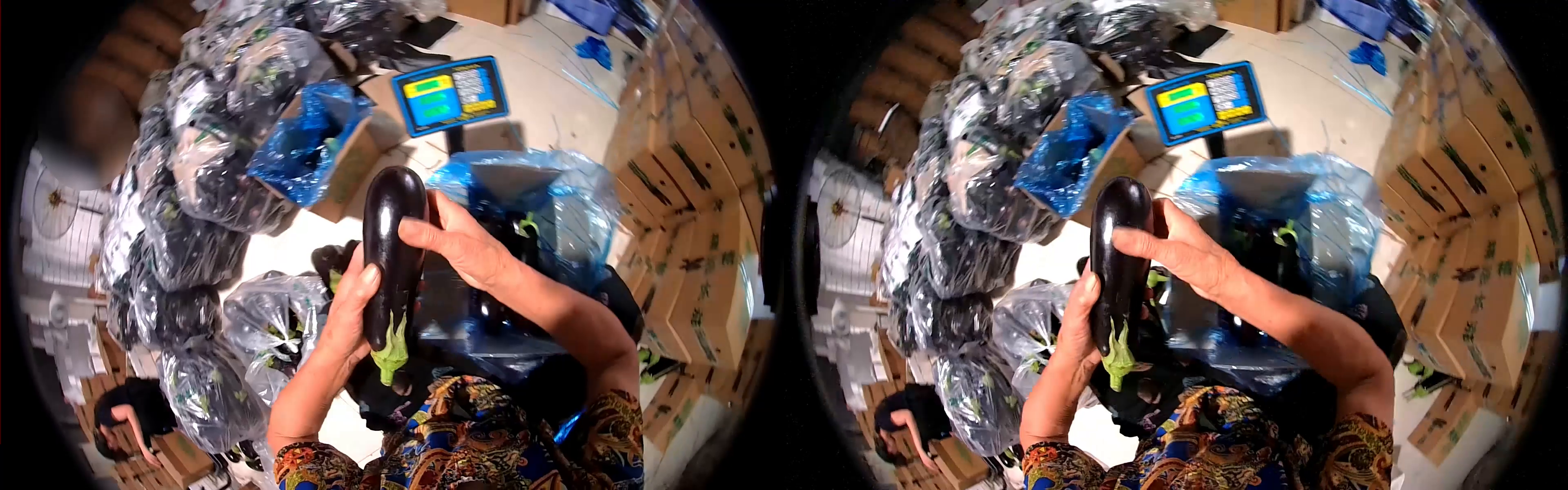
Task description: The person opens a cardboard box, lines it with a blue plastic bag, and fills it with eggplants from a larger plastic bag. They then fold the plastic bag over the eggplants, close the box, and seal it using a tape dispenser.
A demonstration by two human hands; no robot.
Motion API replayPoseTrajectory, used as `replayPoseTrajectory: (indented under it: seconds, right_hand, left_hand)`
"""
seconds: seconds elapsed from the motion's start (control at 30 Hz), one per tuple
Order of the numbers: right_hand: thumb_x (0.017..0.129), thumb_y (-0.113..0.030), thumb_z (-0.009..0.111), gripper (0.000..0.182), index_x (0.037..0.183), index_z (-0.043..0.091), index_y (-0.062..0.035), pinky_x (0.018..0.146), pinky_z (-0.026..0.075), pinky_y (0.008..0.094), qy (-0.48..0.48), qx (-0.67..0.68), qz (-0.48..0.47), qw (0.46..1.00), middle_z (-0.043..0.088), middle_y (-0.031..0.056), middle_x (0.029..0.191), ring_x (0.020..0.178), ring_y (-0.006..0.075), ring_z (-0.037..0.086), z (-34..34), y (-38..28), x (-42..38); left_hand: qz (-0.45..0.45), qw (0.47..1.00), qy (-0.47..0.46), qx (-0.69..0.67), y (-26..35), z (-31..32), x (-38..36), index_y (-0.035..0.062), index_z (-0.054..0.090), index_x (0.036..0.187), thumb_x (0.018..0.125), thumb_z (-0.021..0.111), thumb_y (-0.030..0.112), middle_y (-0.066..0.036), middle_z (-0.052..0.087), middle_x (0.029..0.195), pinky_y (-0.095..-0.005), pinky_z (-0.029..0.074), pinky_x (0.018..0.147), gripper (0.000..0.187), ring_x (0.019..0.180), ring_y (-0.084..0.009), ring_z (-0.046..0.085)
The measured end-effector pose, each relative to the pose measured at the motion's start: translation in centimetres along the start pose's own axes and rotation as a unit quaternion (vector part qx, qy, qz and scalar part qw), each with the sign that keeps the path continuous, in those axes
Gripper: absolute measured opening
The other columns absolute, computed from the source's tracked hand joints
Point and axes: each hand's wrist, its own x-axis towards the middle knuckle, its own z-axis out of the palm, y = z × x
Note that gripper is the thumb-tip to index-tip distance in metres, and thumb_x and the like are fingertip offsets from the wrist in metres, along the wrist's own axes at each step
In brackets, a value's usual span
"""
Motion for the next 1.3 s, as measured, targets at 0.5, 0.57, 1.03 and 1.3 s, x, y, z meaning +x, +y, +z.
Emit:
replayPoseTrajectory:
  seconds: [0.5,0.57,1.03,1.3]
  right_hand:
    - [0.088,-0.04,0.067,0.061,0.132,0.048,-0.0018,0.085,0.048,0.034,0.169,-0.221,0.243,0.929,0.063,0.0105,0.111,0.101,0.0195,0.06,-16.7,0.5,-9.4]
    - [0.085,-0.041,0.067,0.06,0.126,0.053,0.0003,0.086,0.049,0.0393,0.19,-0.388,0.188,0.882,0.064,0.0169,0.111,0.103,0.028,0.061,-18.0,1.5,-9.4]
    - [0.086,-0.022,0.065,0.038,0.117,0.058,-0.0022,0.088,0.046,0.0479,0.126,-0.692,0.189,0.685,0.061,0.0208,0.109,0.104,0.0417,0.056,-18.9,-1.2,-11.3]
    - [0.08,-0.013,0.066,0.031,0.108,0.058,-0.0015,0.082,0.046,0.0452,0.099,-0.708,-0.062,0.696,0.058,0.0182,0.103,0.097,0.0385,0.055,-18.4,0.7,-12.3]
  left_hand:
    - [-0.272,0.947,-0.01,-0.169,-11.1,9.0,7.3,0.0062,0.055,0.122,0.088,0.064,0.043,-0.009,0.064,0.102,-0.0351,0.053,0.079,0.05,0.09,-0.0209,0.062]
    - [-0.253,0.951,-0.043,-0.172,-13.4,9.7,9.3,0.0075,0.055,0.12,0.09,0.061,0.044,-0.007,0.063,0.105,-0.0342,0.051,0.081,0.047,0.094,-0.02,0.06]
    - [-0.063,0.963,0.022,0.263,-21.6,13.4,15.5,-0.006,0.026,0.146,0.091,0.048,0.057,-0.03,0.039,0.142,-0.0395,0.03,0.11,0.086,0.133,-0.0396,0.038]
    - [-0.082,0.981,-0.036,0.171,-20.7,11.9,12.3,-0.0058,0.014,0.149,0.087,0.067,0.024,-0.019,0.052,0.132,-0.0294,0.043,0.097,0.087,0.116,-0.0226,0.053]
